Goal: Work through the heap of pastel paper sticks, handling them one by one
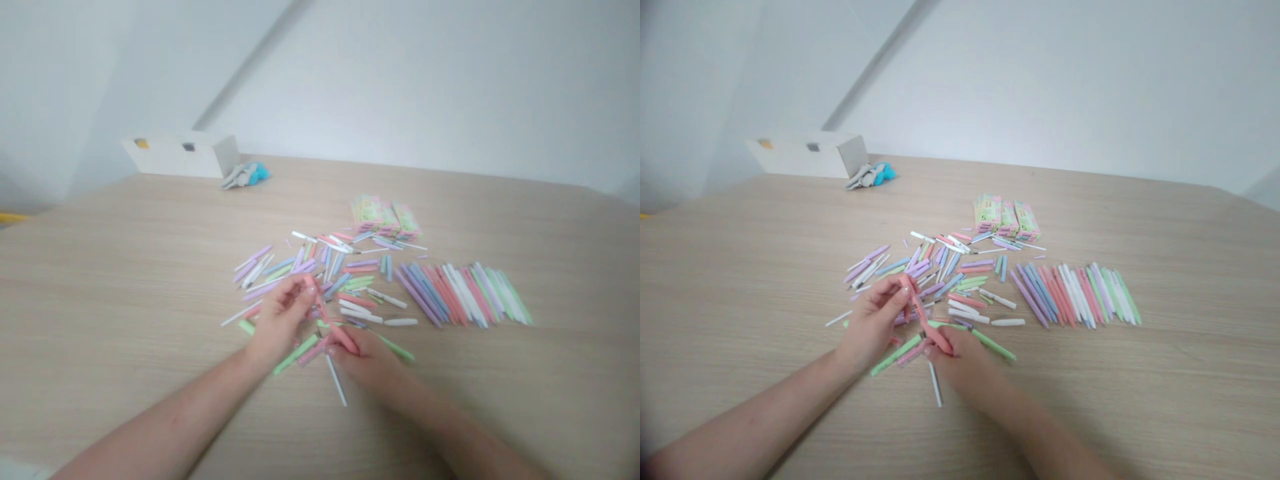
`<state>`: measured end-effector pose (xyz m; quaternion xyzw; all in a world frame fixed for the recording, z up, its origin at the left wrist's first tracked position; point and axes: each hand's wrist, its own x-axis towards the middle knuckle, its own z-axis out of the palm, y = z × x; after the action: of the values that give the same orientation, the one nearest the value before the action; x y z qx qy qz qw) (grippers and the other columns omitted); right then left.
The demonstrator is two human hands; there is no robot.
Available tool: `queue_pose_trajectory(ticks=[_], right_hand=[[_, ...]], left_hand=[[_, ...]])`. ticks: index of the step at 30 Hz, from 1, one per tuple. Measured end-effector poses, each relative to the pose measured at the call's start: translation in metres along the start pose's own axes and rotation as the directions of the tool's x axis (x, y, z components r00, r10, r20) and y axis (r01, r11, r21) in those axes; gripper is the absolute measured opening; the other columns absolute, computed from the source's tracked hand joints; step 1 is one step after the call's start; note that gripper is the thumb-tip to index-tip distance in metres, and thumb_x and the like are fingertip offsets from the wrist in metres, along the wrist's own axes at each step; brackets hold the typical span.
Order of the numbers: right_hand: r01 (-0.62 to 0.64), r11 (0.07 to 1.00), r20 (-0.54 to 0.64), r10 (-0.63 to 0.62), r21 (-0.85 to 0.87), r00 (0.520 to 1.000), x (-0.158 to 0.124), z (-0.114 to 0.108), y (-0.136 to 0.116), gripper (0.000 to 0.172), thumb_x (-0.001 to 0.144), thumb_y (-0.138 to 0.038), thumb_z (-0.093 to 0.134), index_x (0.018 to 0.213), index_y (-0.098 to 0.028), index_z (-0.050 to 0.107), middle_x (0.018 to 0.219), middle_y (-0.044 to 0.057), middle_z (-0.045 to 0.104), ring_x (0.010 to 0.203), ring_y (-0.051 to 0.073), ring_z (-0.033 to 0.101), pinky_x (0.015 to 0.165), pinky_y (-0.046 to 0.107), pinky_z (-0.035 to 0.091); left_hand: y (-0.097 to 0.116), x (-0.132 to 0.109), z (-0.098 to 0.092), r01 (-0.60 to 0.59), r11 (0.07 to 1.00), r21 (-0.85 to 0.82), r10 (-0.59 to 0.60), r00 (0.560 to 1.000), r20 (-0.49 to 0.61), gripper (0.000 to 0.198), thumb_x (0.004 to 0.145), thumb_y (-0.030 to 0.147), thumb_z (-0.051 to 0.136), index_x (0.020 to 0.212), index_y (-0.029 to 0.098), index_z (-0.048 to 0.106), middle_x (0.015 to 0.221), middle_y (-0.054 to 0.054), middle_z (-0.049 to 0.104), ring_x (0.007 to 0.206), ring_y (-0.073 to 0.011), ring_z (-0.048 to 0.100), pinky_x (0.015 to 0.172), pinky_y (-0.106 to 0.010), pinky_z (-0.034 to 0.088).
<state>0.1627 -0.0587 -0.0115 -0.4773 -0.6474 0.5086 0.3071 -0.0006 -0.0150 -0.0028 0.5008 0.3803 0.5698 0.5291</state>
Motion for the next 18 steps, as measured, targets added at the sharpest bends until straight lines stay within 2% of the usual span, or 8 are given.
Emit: queue_pose_trajectory(ticks=[3,5,6,8,11,14,18], right_hand=[[-0.104,0.963,0.094,0.083,0.249,0.992,0.004,-0.005,0.007,0.016,0.082,-0.034,0.057,0.081,-0.018,0.058,0.053,-0.007,0.036,0.044,0.007,0.030,0.043,0.020,0.021],[-0.109,0.930,0.109,0.075,0.352,0.991,0.005,-0.008,0.008,0.020,0.083,-0.038,0.056,0.082,-0.018,0.055,0.053,-0.009,0.034,0.042,0.006,0.026,0.041,0.020,0.018],[-0.087,0.932,0.095,0.057,0.351,0.994,0.005,-0.009,0.008,0.020,0.083,-0.038,0.056,0.081,-0.018,0.053,0.053,-0.008,0.034,0.043,0.006,0.026,0.041,0.020,0.019],[-0.021,0.973,0.038,0.012,0.230,0.999,0.004,-0.010,0.005,0.021,0.085,-0.036,0.053,0.075,-0.019,0.049,0.055,-0.008,0.035,0.047,0.007,0.030,0.044,0.020,0.023],[0.068,0.989,-0.019,-0.071,-0.131,0.997,0.001,-0.008,0.001,0.025,0.091,-0.032,0.044,0.069,-0.019,0.046,0.062,-0.004,0.045,0.058,0.010,0.041,0.054,0.023,0.030],[0.114,0.897,0.030,-0.112,-0.426,0.993,-0.004,-0.002,-0.001,0.020,0.092,-0.025,0.039,0.078,-0.018,0.052,0.074,0.001,0.058,0.067,0.014,0.051,0.061,0.026,0.034],[0.119,0.766,0.045,-0.117,-0.632,0.992,-0.009,0.007,0.000,0.015,0.088,-0.023,0.043,0.092,-0.017,0.056,0.086,0.007,0.066,0.077,0.018,0.059,0.068,0.028,0.037]], left_hand=[[0.000,0.000,0.000,0.005,1.000,-0.031,-0.005,1.000,0.002,0.022,0.079,0.035,0.065,0.086,0.015,0.060,0.075,0.000,0.057,0.057,-0.0076,0.047,0.052,-0.018,0.039],[0.000,0.000,0.000,-0.002,0.999,-0.035,0.002,1.000,-0.001,0.020,0.081,0.034,0.064,0.087,0.015,0.060,0.075,0.000,0.057,0.056,-0.0072,0.046,0.052,-0.019,0.038],[-0.001,0.000,0.000,-0.008,0.999,-0.035,0.008,1.000,-0.001,0.019,0.082,0.034,0.063,0.087,0.015,0.059,0.076,0.000,0.057,0.056,-0.0071,0.046,0.053,-0.019,0.038],[-0.001,0.000,-0.001,-0.019,0.999,-0.030,0.019,1.000,0.005,0.017,0.083,0.032,0.061,0.087,0.016,0.058,0.078,0.000,0.057,0.056,-0.0068,0.047,0.053,-0.019,0.038],[-0.001,0.000,-0.001,-0.015,1.000,-0.014,0.015,1.000,0.016,0.016,0.084,0.031,0.060,0.087,0.016,0.058,0.079,0.000,0.057,0.058,-0.0069,0.047,0.053,-0.019,0.038],[-0.002,0.000,-0.001,-0.010,1.000,0.012,0.010,1.000,0.014,0.017,0.084,0.032,0.060,0.088,0.016,0.058,0.079,0.000,0.058,0.059,-0.0074,0.047,0.054,-0.019,0.039],[-0.002,0.000,0.000,-0.017,1.000,0.015,0.016,1.000,0.007,0.019,0.083,0.034,0.061,0.090,0.015,0.058,0.076,0.001,0.057,0.058,-0.0078,0.051,0.054,-0.019,0.040]])
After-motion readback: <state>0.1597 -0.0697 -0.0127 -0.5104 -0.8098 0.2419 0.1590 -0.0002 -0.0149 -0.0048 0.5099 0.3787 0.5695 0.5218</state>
